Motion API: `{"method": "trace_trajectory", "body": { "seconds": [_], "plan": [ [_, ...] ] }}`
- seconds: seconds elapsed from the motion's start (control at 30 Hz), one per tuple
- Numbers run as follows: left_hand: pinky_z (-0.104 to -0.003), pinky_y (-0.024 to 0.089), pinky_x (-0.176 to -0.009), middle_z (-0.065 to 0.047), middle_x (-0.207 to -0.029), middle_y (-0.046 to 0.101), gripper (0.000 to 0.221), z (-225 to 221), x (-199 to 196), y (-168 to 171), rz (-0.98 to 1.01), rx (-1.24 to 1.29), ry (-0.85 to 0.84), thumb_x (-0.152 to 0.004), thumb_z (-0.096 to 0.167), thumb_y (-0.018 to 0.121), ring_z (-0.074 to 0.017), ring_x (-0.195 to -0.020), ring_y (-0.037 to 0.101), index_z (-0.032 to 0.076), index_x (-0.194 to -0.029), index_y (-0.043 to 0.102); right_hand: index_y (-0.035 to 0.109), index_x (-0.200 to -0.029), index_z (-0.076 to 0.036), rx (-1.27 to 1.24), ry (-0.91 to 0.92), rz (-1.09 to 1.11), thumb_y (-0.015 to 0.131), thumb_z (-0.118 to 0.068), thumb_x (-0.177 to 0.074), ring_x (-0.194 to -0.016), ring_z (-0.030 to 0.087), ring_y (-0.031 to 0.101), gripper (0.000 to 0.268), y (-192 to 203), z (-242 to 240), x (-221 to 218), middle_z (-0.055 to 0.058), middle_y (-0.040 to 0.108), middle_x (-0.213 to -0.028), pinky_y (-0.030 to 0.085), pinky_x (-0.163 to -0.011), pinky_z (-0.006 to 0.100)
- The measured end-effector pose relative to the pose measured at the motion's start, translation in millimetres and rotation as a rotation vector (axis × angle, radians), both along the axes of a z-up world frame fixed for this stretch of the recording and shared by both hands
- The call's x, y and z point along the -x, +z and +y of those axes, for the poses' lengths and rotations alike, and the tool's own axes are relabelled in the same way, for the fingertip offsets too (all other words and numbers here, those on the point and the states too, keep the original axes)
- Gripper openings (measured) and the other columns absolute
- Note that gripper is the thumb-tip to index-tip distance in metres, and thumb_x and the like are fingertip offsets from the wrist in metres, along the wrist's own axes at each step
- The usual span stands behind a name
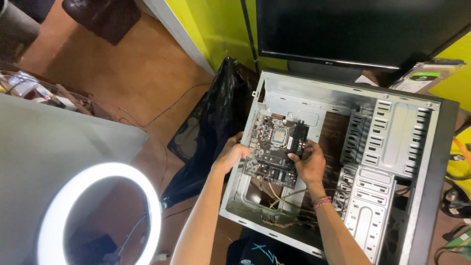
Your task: Installing a motherboard into a computer case and securing it with screws using a screwdriver.
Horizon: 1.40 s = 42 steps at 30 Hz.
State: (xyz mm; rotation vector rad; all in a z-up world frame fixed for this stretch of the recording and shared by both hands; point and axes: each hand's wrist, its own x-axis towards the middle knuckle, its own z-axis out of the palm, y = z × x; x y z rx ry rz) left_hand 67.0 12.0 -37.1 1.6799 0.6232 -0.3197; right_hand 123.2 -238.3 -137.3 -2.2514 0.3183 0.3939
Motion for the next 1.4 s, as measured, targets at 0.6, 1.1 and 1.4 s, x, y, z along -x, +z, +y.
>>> {"method": "trace_trajectory", "body": {
  "seconds": [0.6, 1.1, 1.4],
  "plan": [
    [-0.028, 0.044, -0.079, -0.007, -0.085, 0.063, 0.058, -7.5, 3.4, 11.2, -0.048, 0.076, 0.071, -0.043, 0.014, 0.057, -0.0249, -0.089, 0.057, 0.010, -0.099, 0.073, 0.061, -0.136, -0.020, -0.040, -0.029, -0.015, 0.096, -0.034, -0.068, -0.107, 0.026, 0.069, 0.077, -21.8, -1.3, 3.6, 0.002, 0.066, -0.113, 0.054, -0.098, 0.044],
    [-0.030, 0.048, -0.079, -0.010, -0.079, 0.056, 0.050, -0.8, 6.3, 33.6, 0.063, -0.039, -0.029, -0.054, 0.020, 0.062, -0.0259, -0.087, 0.061, 0.007, -0.101, 0.073, 0.066, -0.117, -0.016, 0.165, 0.095, -0.018, 0.088, -0.040, -0.078, -0.109, 0.030, 0.069, 0.051, -17.3, -0.7, 5.9, -0.001, 0.060, -0.113, 0.057, -0.094, 0.049],
    [-0.045, 0.053, -0.091, -0.022, -0.120, 0.064, 0.089, 4.7, -6.1, 8.3, 0.163, -0.056, -0.134, -0.057, 0.027, 0.065, -0.0367, -0.115, 0.062, 0.001, -0.142, 0.057, 0.057, -0.139, -0.021, 0.089, 0.209, 0.083, 0.085, -0.040, -0.082, -0.118, 0.032, 0.066, 0.067, -11.6, -18.5, -2.6, 0.003, 0.065, -0.115, 0.055, -0.099, 0.050]
  ]
}}
